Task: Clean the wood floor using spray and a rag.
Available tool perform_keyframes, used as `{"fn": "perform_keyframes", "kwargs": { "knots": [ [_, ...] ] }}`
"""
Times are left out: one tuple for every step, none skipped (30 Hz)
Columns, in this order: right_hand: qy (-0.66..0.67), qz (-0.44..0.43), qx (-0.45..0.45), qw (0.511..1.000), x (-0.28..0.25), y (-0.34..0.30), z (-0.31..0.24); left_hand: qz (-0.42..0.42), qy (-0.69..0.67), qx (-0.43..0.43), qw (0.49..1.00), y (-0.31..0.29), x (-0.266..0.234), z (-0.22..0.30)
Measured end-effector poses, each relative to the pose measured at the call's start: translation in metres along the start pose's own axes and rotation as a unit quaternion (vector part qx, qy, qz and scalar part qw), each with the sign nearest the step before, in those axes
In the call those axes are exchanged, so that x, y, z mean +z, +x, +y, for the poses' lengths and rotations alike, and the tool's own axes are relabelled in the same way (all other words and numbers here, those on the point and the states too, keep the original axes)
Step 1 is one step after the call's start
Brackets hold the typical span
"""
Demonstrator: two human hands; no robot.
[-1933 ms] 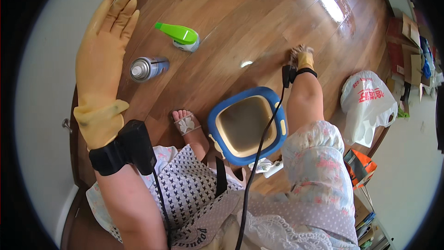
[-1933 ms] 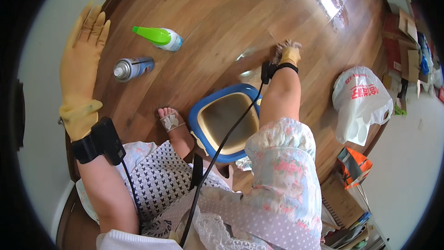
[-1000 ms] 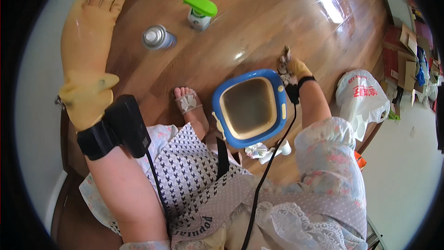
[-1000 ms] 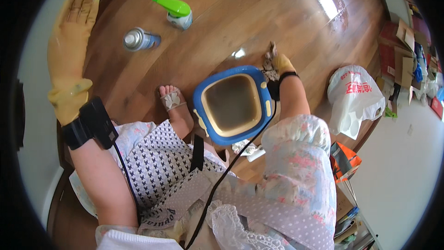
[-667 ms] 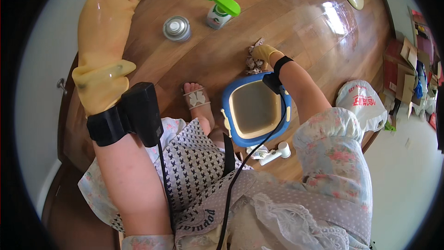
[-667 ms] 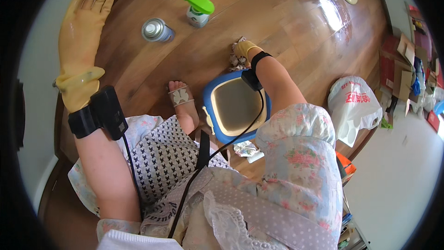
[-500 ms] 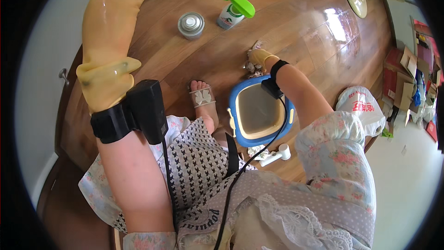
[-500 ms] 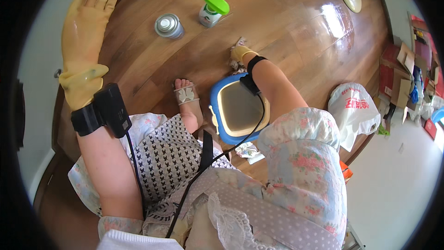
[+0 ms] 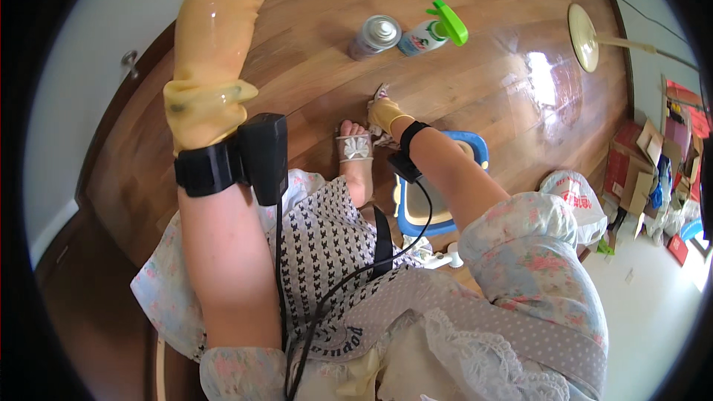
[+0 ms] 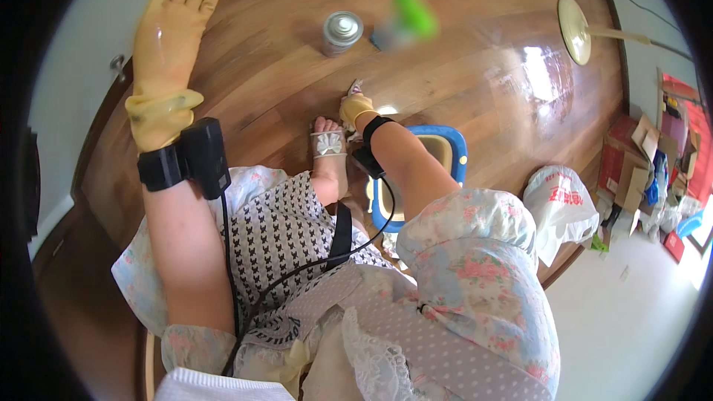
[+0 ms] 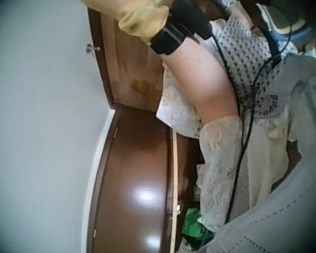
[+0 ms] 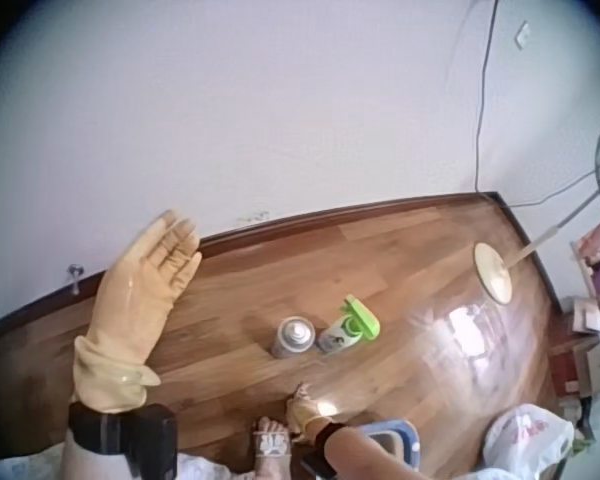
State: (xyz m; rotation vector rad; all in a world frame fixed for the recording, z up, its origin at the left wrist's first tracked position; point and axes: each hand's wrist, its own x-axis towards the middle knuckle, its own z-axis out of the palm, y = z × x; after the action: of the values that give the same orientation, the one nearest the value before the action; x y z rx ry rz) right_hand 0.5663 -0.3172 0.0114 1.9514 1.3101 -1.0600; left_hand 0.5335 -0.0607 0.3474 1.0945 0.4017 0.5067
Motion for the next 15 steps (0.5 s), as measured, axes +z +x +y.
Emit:
{"fn": "perform_keyframes", "kwargs": {
  "knots": [
    [-0.072, 0.041, -0.059, 0.995, -0.008, -0.012, -0.016, 0.022, 0.045, 0.014, 0.999, -0.01, -0.013, 0.008],
    [-0.139, 0.078, -0.094, 0.983, -0.011, -0.023, -0.011, 0.032, 0.132, 0.024, 0.99, -0.007, -0.019, 0.001],
    [-0.212, 0.127, -0.144, 0.958, -0.026, -0.026, -0.014, 0.053, 0.26, 0.038, 0.963, -0.005, -0.024, 0.001],
    [-0.143, 0.153, -0.166, 0.964, -0.027, -0.018, -0.01, 0.081, 0.329, 0.046, 0.94, -0.008, -0.024, 0.017],
    [-0.101, 0.148, -0.205, 0.962, -0.065, -0.047, -0.032, 0.121, 0.325, 0.034, 0.937, -0.015, -0.046, 0.021],
    [-0.218, 0.194, -0.242, 0.925, -0.076, -0.072, -0.031, 0.111, 0.149, 0.055, 0.981, -0.019, -0.052, 0.03],
    [-0.263, 0.262, -0.259, 0.892, -0.072, -0.067, -0.036, 0.101, -0.02, 0.086, 0.991, -0.025, -0.055, 0.034],
    [-0.082, 0.233, -0.131, 0.96, -0.031, -0.035, -0.002, 0.081, -0.114, 0.108, 0.984, -0.009, -0.047, 0.025],
    [0.188, 0.248, 0.0, 0.95, 0.011, -0.006, 0.034, 0.053, -0.211, 0.125, 0.968, 0.008, -0.038, 0.022],
    [0.383, 0.315, 0.13, 0.858, 0.055, 0.01, 0.082, 0.031, -0.201, 0.123, 0.971, 0.015, -0.013, 0.031],
    [0.421, 0.272, 0.112, 0.858, 0.045, 0.012, 0.069, 0.057, -0.155, 0.126, 0.978, 0.003, -0.025, 0.041],
    [0.452, 0.234, 0.099, 0.855, 0.023, 0.008, 0.057, 0.08, -0.137, 0.147, 0.976, -0.008, -0.04, 0.052],
    [0.442, 0.236, 0.074, 0.862, 0.005, -0.001, 0.048, 0.087, -0.13, 0.157, 0.975, -0.018, -0.049, 0.063],
    [0.433, 0.245, 0.059, 0.865, -0.013, -0.013, 0.044, 0.086, -0.127, 0.165, 0.974, -0.025, -0.053, 0.074],
    [0.427, 0.256, 0.047, 0.866, -0.031, -0.022, 0.039, 0.092, -0.121, 0.18, 0.972, -0.03, -0.055, 0.088]
  ]
}}
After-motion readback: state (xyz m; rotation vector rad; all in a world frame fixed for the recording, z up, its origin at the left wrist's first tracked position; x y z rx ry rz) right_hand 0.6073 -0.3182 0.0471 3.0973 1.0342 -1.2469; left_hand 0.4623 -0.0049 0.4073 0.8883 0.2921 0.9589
